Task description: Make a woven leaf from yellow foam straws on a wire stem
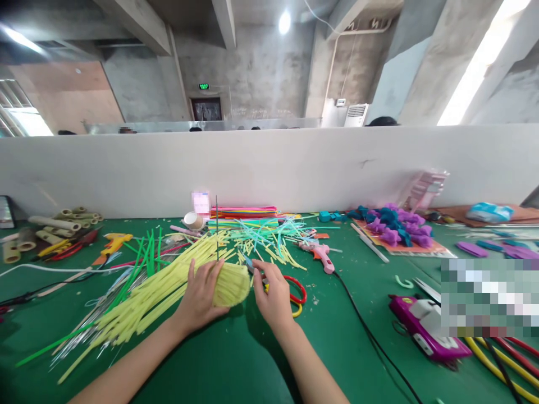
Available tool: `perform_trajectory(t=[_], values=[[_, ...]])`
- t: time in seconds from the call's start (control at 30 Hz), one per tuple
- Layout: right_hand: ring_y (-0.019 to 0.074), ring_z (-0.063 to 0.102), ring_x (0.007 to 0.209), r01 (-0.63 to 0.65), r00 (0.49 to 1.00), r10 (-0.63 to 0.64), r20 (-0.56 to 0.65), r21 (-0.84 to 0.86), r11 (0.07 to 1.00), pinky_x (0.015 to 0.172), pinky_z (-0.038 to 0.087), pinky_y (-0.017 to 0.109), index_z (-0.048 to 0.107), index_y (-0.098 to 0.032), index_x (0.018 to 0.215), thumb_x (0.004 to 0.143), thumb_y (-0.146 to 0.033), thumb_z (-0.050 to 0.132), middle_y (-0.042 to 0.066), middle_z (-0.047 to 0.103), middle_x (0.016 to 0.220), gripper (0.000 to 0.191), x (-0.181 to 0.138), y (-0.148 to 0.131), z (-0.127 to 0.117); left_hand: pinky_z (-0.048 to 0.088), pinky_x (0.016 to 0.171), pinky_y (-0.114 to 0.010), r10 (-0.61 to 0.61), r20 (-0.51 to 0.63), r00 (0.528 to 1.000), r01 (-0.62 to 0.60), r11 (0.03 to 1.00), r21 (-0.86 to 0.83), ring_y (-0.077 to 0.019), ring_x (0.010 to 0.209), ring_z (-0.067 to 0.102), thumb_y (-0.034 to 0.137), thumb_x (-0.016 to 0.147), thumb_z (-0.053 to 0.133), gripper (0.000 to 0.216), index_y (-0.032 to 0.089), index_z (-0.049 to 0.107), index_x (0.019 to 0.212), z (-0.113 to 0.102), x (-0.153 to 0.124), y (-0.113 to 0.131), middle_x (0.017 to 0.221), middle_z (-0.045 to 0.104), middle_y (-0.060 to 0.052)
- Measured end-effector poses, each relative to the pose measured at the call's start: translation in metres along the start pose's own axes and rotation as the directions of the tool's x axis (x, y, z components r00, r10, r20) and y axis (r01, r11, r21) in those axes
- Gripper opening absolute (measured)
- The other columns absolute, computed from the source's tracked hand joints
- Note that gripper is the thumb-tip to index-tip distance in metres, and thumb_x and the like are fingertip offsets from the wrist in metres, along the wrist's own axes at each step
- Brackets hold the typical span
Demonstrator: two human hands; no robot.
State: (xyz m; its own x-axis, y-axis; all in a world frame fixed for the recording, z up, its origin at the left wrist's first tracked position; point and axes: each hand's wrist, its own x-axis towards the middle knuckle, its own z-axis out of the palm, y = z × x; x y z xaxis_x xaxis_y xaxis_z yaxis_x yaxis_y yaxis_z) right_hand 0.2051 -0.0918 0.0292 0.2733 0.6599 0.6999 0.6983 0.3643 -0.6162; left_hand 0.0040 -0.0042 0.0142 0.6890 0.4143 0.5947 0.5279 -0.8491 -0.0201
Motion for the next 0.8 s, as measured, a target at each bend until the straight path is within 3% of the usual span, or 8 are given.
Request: perform_trajectory(t=[0.17, 0.27, 0.4, 0.53, 0.8], values=[[0.0192, 0.065, 0.085, -0.047, 0.998, 0.044, 0.045, 0.046, 0.998, 0.074, 0.053, 0.031, 0.059, -0.022, 0.117, 0.09, -0.023, 0.056, 0.007, 0.068, 0.102, 0.027, -0.001, -0.009, 0.004, 0.0, 0.113, -0.068, 0.007, -0.012, 1.0, -0.007, 0.999, 0.052, -0.0376, 0.126, 0.046, 0.063, 0.081, 0.059, 0.096, 0.006, 0.025, 0.15, 0.0, 0.0, -0.002, 0.131, 0.052, -0.024], [0.0217, 0.065, 0.091, -0.17, 0.983, 0.159, 0.086, 0.14, 0.975, 0.078, 0.051, 0.032, 0.062, -0.022, 0.114, 0.085, -0.029, 0.063, 0.007, 0.069, 0.105, 0.03, -0.001, -0.014, 0.008, -0.001, 0.113, -0.069, 0.031, 0.019, 0.999, -0.032, 0.998, 0.053, -0.0378, 0.129, 0.045, 0.063, 0.083, 0.056, 0.094, 0.008, 0.024, 0.151, 0.0, 0.001, 0.001, 0.134, 0.051, -0.024], [0.0228, 0.066, 0.081, -0.327, 0.945, 0.321, 0.065, 0.21, 0.921, 0.073, 0.05, 0.033, 0.065, -0.022, 0.095, 0.087, -0.039, 0.061, 0.006, 0.072, 0.09, 0.019, -0.002, -0.014, 0.011, -0.002, 0.112, -0.069, 0.046, 0.035, 0.998, -0.049, 0.997, 0.067, -0.0381, 0.132, 0.042, 0.058, 0.085, 0.056, 0.089, 0.01, 0.023, 0.152, 0.0, 0.001, 0.004, 0.137, 0.049, -0.024], [0.0241, 0.066, 0.08, -0.415, 0.908, 0.415, 0.06, 0.279, 0.866, 0.07, 0.05, 0.033, 0.062, -0.022, 0.089, 0.088, -0.047, 0.059, 0.007, 0.072, 0.087, 0.026, -0.003, -0.01, 0.013, 0.0, 0.112, -0.069, 0.044, 0.02, 0.999, -0.046, 0.994, 0.1, -0.0385, 0.133, 0.041, 0.053, 0.085, 0.058, 0.083, 0.012, 0.028, 0.151, -0.003, 0.001, 0.007, 0.136, 0.048, -0.025], [0.0208, 0.062, 0.064, -0.547, 0.822, 0.554, 0.131, 0.45, 0.706, 0.057, 0.046, 0.028, 0.062, -0.019, 0.079, 0.076, -0.058, 0.07, 0.005, 0.069, 0.072, 0.04, -0.001, -0.009, 0.016, 0.002, 0.11, -0.071, 0.044, 0.017, 0.999, -0.046, 0.993, 0.11, -0.0373, 0.13, 0.043, 0.052, 0.086, 0.058, 0.078, 0.018, 0.032, 0.151, -0.009, 0.001, 0.009, 0.131, 0.048, -0.023]])
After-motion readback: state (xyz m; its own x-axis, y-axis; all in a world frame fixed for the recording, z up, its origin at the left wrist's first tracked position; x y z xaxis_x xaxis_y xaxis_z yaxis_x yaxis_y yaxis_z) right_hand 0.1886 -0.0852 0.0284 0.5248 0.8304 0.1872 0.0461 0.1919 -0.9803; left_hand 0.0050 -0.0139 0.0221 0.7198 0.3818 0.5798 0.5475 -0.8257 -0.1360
